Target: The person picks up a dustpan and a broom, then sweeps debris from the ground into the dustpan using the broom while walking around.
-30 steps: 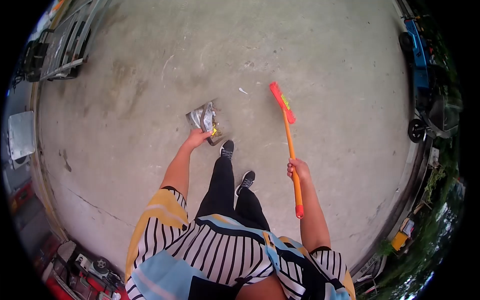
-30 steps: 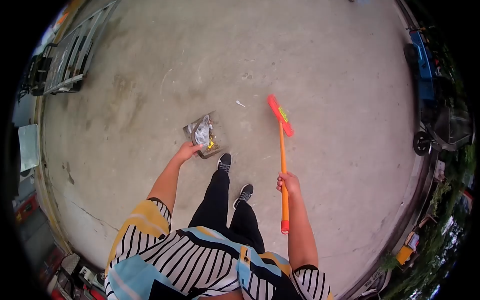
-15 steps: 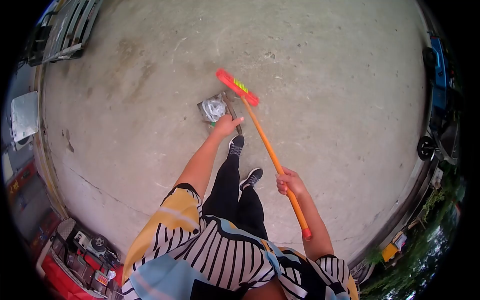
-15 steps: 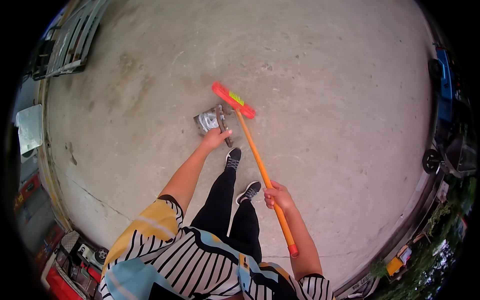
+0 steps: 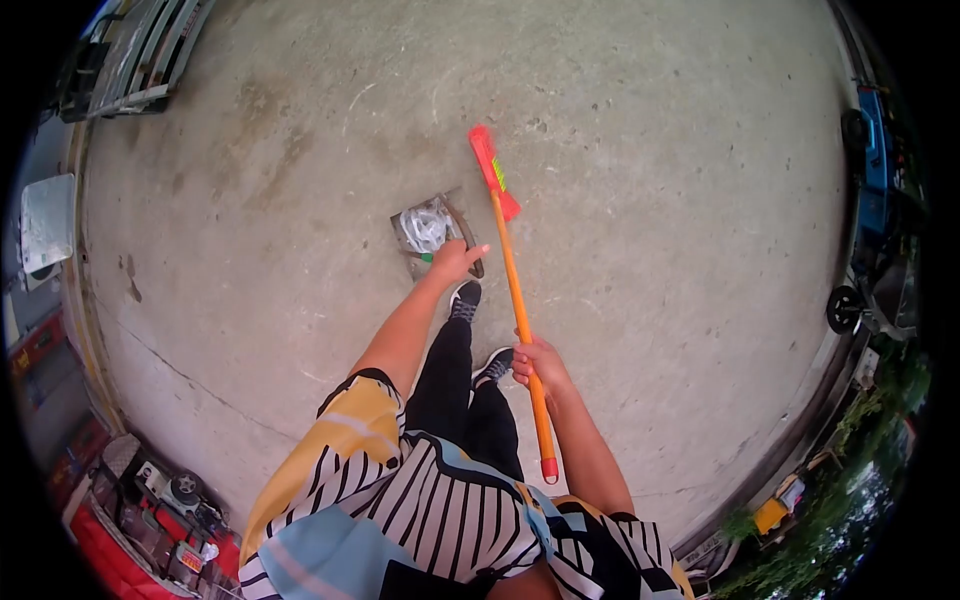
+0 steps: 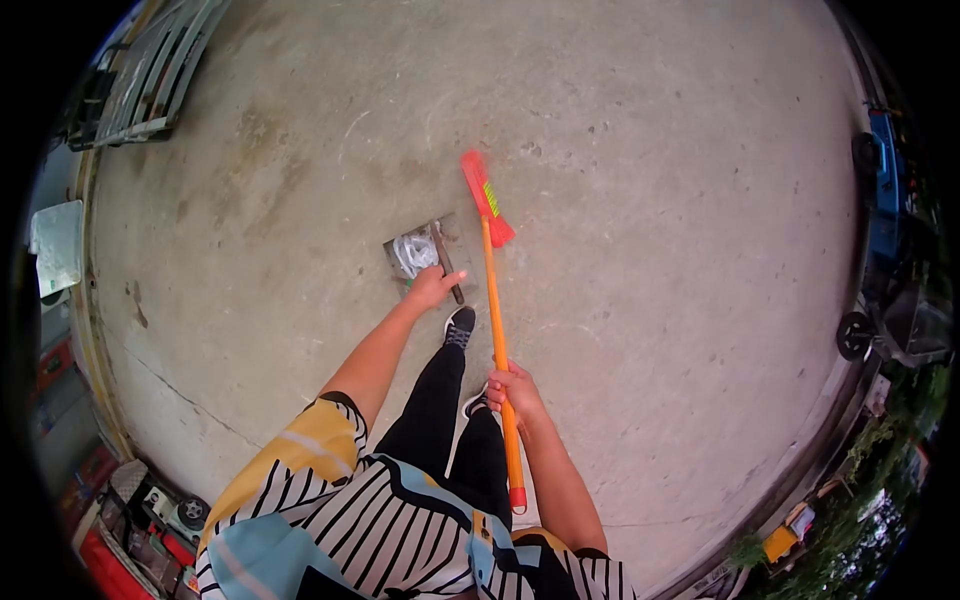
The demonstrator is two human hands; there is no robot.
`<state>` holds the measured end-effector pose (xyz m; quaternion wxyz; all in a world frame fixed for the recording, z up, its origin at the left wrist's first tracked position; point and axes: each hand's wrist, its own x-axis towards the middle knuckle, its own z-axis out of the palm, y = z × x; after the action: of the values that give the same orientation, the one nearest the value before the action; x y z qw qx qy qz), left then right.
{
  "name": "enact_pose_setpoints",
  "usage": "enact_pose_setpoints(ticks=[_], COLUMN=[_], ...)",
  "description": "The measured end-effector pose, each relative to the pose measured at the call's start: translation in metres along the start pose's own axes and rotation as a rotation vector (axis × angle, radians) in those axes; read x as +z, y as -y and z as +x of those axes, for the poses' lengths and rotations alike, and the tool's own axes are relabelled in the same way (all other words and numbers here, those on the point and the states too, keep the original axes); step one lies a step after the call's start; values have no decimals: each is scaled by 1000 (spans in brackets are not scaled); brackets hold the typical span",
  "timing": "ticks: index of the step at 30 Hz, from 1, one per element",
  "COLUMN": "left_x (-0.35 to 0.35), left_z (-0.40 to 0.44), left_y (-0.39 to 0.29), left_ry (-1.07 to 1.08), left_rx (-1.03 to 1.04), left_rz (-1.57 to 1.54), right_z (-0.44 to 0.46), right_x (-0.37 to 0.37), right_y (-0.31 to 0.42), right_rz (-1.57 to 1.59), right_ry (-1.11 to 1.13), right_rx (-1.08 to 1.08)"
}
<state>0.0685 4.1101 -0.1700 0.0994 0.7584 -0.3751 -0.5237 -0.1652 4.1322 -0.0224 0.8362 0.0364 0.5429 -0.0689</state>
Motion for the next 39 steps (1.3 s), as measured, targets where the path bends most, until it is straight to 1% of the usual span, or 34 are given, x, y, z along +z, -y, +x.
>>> enact_pose_setpoints(ticks=[2, 3, 6, 7, 8, 10, 14, 15, 18, 20, 21, 25, 28, 30, 31, 32, 33, 36, 37, 38, 39], left_x=[13, 15, -11, -23, -31, -42, -58, -69, -84, -90, -93, -111, -116, -107, -111, -102, -96, -80, -77, -64, -67], left_z=[8, 9, -6, -13, -26, -37, -72, -89, -118, -129, -136, -176, -212, -232, -232, -234, -235, -255, -254, -257, -254], left_y=[30, 47, 67, 68, 72, 89, 87, 73, 69, 77, 80, 81, 72, 56, 70, 81, 93, 92, 103, 84, 93], left_ry=[-18, 10, 39, 8, -12, 13, 3, 4, -39, -98, -126, -276, -393, -452, -488, -530, -571, -594, -593, -594, -624], left_rx=[35, 17, -37, -46, -82, -81, -60, -62, -89, -52, -31, -70, -96, -77, -102, -100, -125, -132, -140, -105, -106], left_rz=[-48, -87, -184, -286, -393, -440, -463, -504, -541, -581, -601, -665, -675, -700, -726, -757, -774, -796, -790, -847, -854], right_z=[-18, -30, -72, -84, -89, -99, -114, -114, -116, -124, -131, -159, -179, -198, -194, -193, -188, -184, -192, -202, -201], right_x=[-11, -16, -26, -20, -20, -28, -55, -65, -95, -115, -125, -166, -205, -233, -235, -246, -256, -271, -268, -291, -299], right_y=[-8, -12, -36, -38, -37, -45, -42, -45, -45, -48, -52, -73, -83, -86, -95, -98, -110, -143, -153, -152, -168], right_rz=[47, 64, 139, 169, 200, 256, 312, 343, 466, 600, 644, 890, 997, 1088, 1123, 1151, 1194, 1319, 1400, 1450, 1502], right_ry=[61, 92, 121, 119, 104, 76, 9, -1, -6, 17, 76, 324, 421, 405, 411, 442, 426, 313, 260, 294, 311], right_rx=[27, 29, 24, 10, -34, -83, -187, -202, -254, -273, -311, -402, -474, -477, -481, -496, -523, -605, -622, -667, -702])
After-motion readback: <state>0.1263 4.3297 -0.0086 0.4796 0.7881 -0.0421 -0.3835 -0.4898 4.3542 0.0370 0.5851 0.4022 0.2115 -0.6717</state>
